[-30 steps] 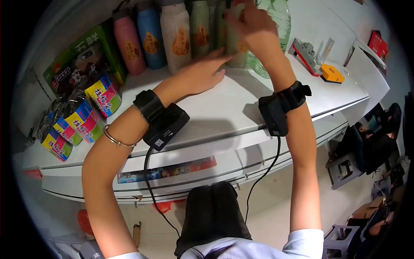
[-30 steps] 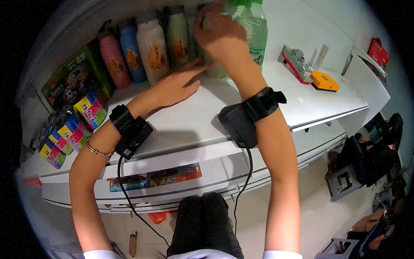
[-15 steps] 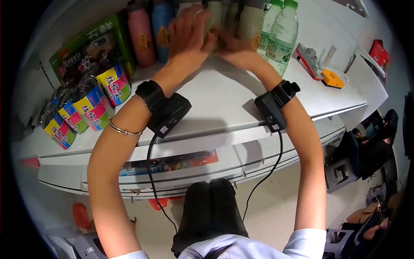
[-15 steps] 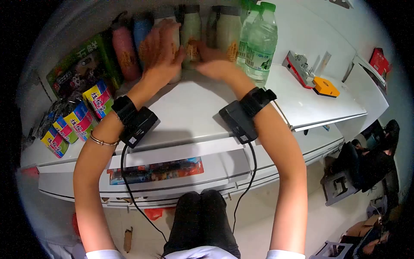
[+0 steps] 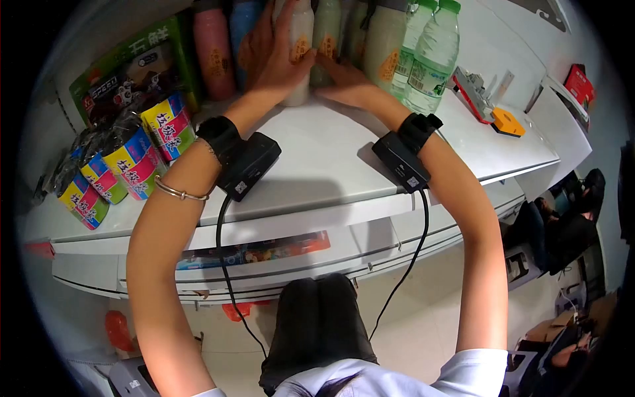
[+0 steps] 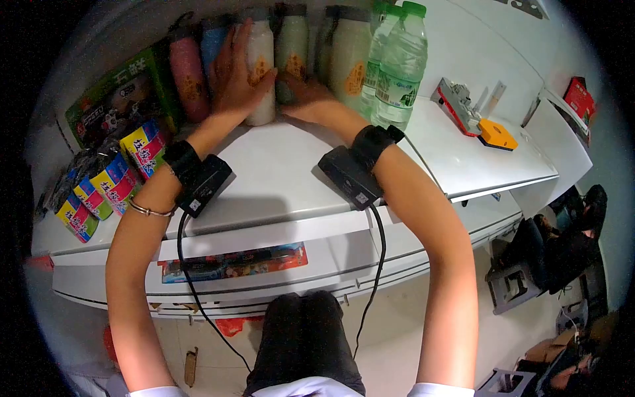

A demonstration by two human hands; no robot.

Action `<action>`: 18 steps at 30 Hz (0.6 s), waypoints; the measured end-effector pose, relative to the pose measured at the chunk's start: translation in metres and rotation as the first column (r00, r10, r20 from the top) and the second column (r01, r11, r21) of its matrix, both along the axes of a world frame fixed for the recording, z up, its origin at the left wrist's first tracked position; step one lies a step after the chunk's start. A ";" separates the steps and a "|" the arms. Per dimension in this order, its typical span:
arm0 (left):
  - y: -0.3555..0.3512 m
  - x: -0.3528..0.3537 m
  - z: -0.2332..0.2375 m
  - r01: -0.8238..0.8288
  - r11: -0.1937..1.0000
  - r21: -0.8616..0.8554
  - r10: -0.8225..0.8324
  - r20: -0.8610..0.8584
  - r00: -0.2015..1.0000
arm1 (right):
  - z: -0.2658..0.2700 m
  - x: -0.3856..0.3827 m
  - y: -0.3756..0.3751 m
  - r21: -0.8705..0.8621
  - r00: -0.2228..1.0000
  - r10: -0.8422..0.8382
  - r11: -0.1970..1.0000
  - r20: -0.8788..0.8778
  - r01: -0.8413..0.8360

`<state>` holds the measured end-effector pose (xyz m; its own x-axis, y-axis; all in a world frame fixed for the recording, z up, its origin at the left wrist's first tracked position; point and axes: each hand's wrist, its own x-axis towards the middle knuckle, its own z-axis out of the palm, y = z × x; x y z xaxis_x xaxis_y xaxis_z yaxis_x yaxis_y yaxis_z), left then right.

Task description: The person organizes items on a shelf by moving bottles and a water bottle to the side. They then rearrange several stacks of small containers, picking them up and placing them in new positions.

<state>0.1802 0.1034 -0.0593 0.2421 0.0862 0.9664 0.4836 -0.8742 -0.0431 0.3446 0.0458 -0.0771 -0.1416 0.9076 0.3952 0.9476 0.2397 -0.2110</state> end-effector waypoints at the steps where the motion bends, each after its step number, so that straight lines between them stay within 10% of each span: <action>1: 0.001 0.000 0.000 0.001 1.000 0.004 -0.001 -0.002 1.000 | 0.002 -0.002 -0.002 0.002 1.000 0.010 1.000 -0.007 -0.010; 18: 0.002 -0.001 0.004 0.080 0.996 0.034 -0.079 -0.027 0.997 | 0.006 -0.011 -0.010 0.087 1.000 -0.010 0.996 0.006 0.009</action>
<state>0.1792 0.1056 -0.0555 0.2712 0.0319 0.9620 0.4113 -0.9075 -0.0859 0.3338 0.0358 -0.0709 -0.1362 0.8712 0.4717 0.9512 0.2480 -0.1834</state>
